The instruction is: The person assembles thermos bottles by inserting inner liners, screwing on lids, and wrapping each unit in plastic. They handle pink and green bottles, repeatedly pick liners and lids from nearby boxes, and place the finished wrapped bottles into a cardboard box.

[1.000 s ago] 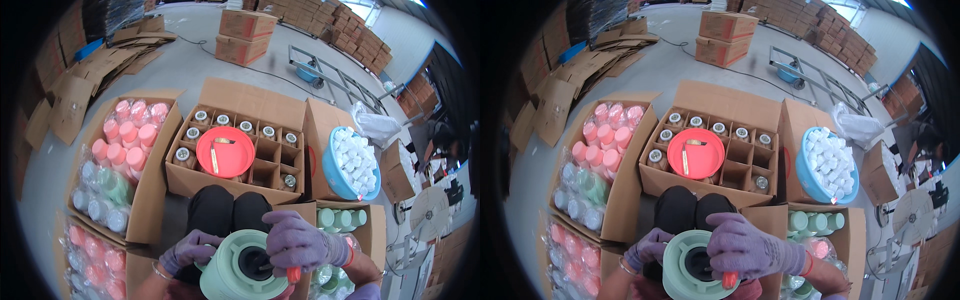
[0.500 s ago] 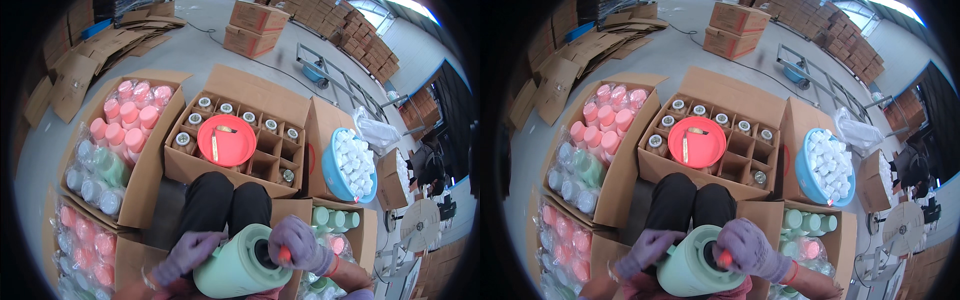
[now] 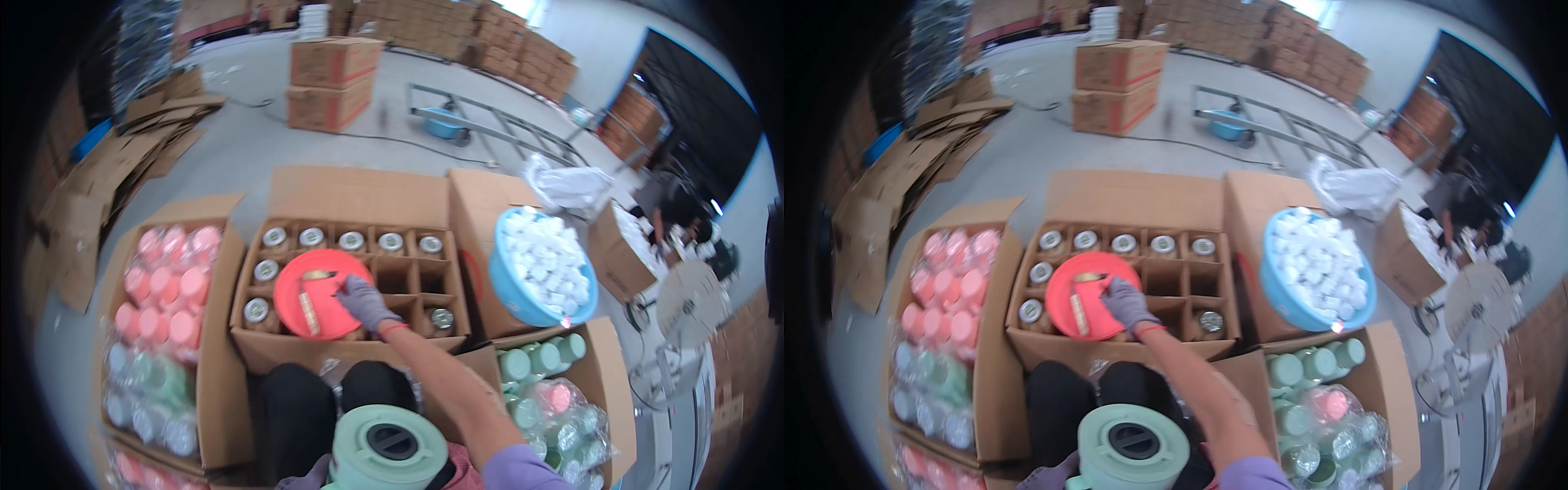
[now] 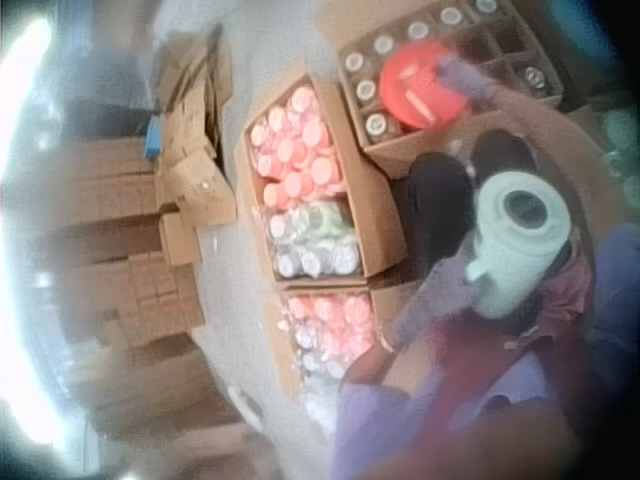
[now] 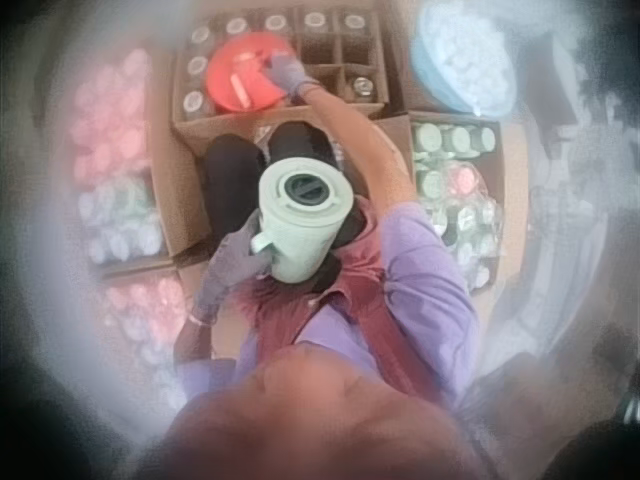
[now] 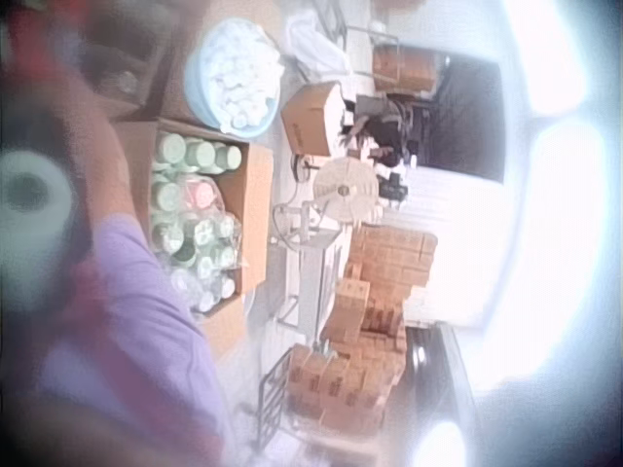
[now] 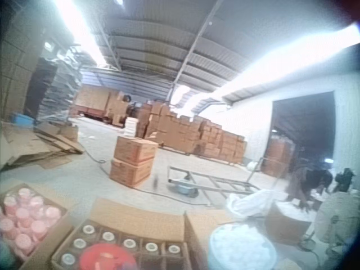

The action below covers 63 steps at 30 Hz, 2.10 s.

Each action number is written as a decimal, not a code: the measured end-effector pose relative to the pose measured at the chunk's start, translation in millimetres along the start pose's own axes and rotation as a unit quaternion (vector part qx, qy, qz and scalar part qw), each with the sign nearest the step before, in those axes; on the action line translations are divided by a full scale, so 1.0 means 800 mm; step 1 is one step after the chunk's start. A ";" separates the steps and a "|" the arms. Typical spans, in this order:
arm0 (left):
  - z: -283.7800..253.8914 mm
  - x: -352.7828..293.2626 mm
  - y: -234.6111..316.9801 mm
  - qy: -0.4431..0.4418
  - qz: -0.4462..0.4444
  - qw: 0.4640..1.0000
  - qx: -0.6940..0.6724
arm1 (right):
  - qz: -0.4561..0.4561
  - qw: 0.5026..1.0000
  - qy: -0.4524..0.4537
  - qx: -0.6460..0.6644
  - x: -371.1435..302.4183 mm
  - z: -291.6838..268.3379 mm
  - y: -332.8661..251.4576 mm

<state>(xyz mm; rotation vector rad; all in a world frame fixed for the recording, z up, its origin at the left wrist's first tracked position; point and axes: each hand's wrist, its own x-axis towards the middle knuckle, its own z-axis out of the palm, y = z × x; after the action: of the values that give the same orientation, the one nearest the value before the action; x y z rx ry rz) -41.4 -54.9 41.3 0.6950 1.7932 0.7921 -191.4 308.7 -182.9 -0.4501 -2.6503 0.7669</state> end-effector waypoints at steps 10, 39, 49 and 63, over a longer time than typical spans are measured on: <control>-0.035 -0.003 -0.008 0.069 -0.101 0.939 -0.322 | -0.024 0.975 0.205 -0.081 -0.052 -0.307 0.081; 0.070 0.042 0.003 0.269 0.099 0.644 -0.709 | -0.109 0.961 0.140 0.214 -0.301 -0.271 -0.174; 0.115 0.033 -0.020 0.273 0.181 0.630 -0.704 | 0.041 0.939 0.199 0.276 -0.298 -0.219 -0.215; 0.129 0.069 -0.059 0.310 0.280 0.716 -0.560 | 0.176 0.799 0.049 0.573 -0.275 -0.216 -0.167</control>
<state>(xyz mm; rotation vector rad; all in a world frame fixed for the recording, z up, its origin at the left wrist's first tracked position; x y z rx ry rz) 33.6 -21.9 -54.7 0.0813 1.1857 2.4649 47.9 193.1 -22.5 -0.5670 -1.5279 2.1330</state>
